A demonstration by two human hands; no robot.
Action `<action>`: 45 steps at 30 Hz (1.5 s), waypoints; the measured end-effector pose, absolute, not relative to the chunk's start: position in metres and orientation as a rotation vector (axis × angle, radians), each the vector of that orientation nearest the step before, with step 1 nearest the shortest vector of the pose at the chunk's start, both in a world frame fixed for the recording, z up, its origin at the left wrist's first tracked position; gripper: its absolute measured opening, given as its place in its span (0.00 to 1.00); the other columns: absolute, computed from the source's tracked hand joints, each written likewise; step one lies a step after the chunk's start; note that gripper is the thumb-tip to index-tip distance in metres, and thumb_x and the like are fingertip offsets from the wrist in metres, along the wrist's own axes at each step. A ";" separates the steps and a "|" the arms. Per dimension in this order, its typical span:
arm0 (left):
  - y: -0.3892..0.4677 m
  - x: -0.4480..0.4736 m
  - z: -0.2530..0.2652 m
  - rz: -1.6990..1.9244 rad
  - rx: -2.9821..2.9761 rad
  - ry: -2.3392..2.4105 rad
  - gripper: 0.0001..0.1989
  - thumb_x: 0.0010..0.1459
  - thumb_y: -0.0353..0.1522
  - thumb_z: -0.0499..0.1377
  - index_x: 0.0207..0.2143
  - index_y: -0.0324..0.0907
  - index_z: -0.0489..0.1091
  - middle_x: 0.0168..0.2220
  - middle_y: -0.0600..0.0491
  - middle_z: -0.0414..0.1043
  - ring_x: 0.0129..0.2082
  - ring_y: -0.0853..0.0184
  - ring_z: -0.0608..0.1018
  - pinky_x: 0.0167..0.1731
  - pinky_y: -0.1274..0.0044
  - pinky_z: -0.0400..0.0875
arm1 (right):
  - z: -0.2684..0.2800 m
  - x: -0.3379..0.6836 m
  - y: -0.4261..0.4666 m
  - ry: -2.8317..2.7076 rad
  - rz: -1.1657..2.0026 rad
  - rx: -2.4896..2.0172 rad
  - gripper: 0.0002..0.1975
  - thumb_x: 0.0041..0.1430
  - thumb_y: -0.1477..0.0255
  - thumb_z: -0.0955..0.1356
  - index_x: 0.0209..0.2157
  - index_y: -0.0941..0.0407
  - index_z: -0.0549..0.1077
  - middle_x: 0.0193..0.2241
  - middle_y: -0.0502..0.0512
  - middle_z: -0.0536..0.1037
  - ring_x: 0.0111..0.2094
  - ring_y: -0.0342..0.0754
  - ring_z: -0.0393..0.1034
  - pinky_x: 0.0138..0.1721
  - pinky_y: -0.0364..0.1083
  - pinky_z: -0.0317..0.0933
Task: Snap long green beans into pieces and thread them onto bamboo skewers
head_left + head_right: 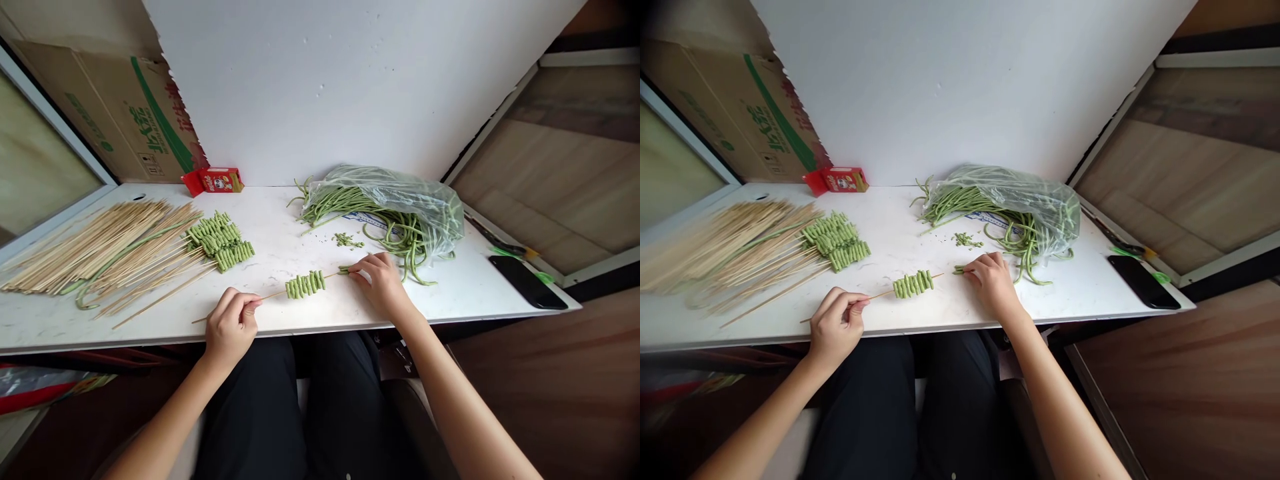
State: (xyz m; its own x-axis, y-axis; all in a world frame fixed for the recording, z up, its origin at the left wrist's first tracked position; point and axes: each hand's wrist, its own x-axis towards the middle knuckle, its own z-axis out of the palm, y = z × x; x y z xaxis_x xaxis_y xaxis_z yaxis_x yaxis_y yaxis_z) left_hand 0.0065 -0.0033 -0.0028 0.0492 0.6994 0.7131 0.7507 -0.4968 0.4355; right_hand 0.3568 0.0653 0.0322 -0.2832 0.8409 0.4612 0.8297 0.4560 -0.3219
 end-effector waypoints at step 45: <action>-0.002 0.014 -0.007 -1.395 -2.165 -1.540 0.09 0.71 0.27 0.55 0.37 0.44 0.73 0.33 0.53 0.75 0.30 0.67 0.79 0.31 0.76 0.70 | 0.034 0.324 0.054 -1.468 1.176 -1.117 0.19 0.59 0.53 0.76 0.37 0.55 0.84 0.35 0.57 0.84 0.36 0.50 0.74 0.44 0.48 0.67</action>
State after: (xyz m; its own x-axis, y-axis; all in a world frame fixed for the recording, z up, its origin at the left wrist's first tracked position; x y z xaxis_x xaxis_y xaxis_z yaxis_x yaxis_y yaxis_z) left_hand 0.0143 -0.0015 -0.0070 0.0460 0.6716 0.7395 0.8019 -0.4662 0.3735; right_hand 0.3240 0.0544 0.0343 -0.1667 0.9794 0.1142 0.1027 0.1325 -0.9859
